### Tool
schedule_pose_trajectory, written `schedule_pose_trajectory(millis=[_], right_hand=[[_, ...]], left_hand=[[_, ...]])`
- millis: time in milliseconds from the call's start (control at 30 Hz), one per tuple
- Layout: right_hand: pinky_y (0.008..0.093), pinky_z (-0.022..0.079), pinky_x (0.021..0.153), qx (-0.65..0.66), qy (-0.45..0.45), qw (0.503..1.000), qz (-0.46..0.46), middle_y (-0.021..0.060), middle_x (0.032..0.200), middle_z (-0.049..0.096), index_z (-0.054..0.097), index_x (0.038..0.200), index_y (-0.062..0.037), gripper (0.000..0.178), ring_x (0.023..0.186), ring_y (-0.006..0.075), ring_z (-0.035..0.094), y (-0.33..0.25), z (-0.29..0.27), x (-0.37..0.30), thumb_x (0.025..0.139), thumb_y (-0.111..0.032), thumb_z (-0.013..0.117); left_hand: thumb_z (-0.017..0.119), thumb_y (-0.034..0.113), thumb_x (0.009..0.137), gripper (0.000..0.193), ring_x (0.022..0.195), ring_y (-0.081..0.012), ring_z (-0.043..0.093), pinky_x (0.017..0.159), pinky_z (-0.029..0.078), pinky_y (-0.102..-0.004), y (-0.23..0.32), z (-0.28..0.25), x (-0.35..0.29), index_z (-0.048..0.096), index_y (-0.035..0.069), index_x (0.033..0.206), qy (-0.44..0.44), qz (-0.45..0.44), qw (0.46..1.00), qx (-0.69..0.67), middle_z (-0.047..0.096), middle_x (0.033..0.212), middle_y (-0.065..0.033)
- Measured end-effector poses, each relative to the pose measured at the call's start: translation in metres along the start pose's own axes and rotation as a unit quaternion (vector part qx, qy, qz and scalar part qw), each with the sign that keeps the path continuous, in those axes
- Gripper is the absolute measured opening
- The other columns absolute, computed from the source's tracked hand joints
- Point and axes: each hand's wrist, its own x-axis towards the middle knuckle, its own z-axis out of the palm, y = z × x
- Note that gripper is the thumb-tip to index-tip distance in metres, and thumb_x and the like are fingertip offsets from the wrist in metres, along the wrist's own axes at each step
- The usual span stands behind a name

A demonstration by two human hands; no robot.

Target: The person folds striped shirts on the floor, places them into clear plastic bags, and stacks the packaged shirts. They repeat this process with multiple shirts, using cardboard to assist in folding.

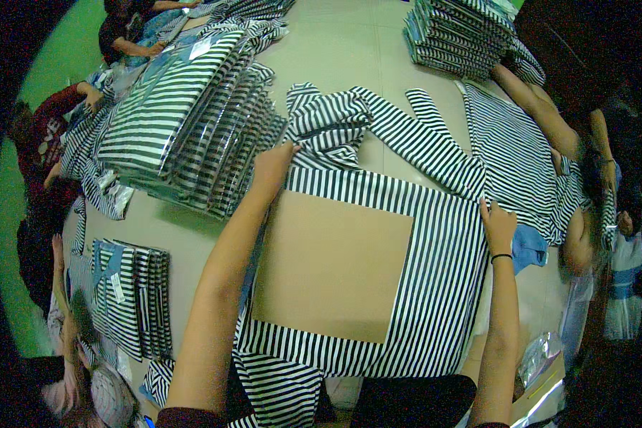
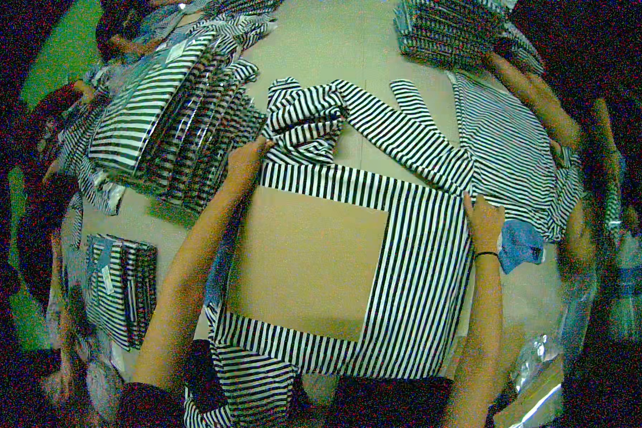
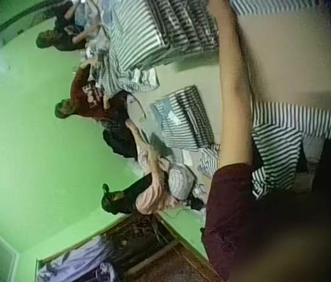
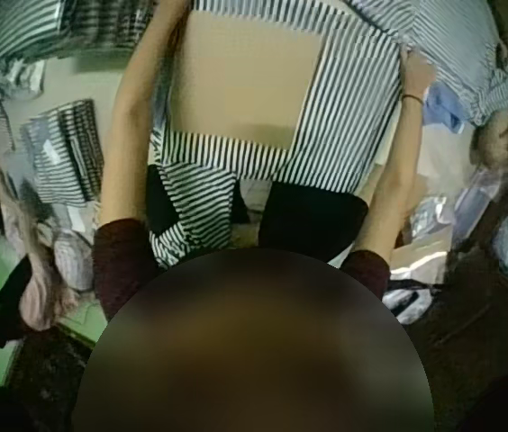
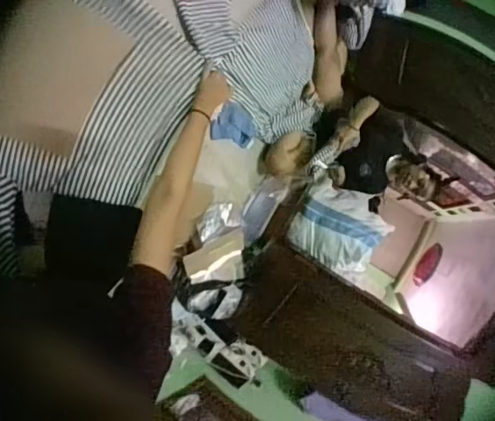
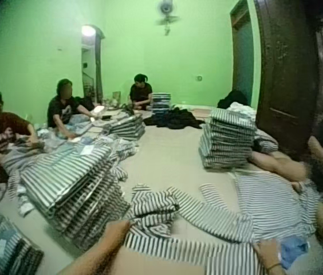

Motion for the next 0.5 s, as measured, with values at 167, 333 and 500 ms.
schedule_pose_trajectory(millis=[167, 333, 500], right_hand=[[0.0403, 0.036, 0.075, -0.039, 0.238, 0.962, 0.127, 0.015, 0.098, 0.051, 0.051, 0.101, -0.0034, 0.03, 0.081, 0.024, 0.052, -0.037, -0.034, -0.002, 0.073, -0.013, 0.05], [0.046, 0.025, 0.09, 0.348, 0.09, 0.929, -0.087, 0.0212, 0.117, 0.038, 0.045, 0.106, 0.0011, 0.044, 0.11, 0.0344, 0.032, -0.171, -0.119, -0.064, 0.068, -0.018, 0.053], [0.0618, 0.012, 0.09, 0.471, -0.119, 0.82, -0.302, 0.0171, 0.135, 0.013, 0.027, 0.127, -0.0179, 0.071, 0.123, 0.0381, 0.011, -0.277, -0.17, -0.142, 0.067, -0.04, 0.058]], left_hand=[[0.038, 0.008, 0.083, 0.024, 0.09, -0.033, 0.052, 0.073, 0.043, -0.0389, 0.015, -0.032, -0.009, 0.046, -0.001, 0.104, 0.08, -0.118, 0.98, -0.142, 0.049, 0.104, -0.0209], [0.042, 0.003, 0.08, 0.022, 0.092, -0.0325, 0.05, 0.078, 0.039, -0.0357, 0.017, -0.079, -0.145, 0.047, -0.002, 0.101, 0.188, -0.085, 0.942, -0.265, 0.05, 0.101, -0.0206], [0.049, 0.01, 0.079, 0.018, 0.066, -0.0201, 0.05, 0.063, 0.041, -0.0287, 0.001, -0.098, -0.276, 0.048, -0.003, 0.091, 0.096, -0.333, 0.895, -0.28, 0.052, 0.074, -0.0113]])
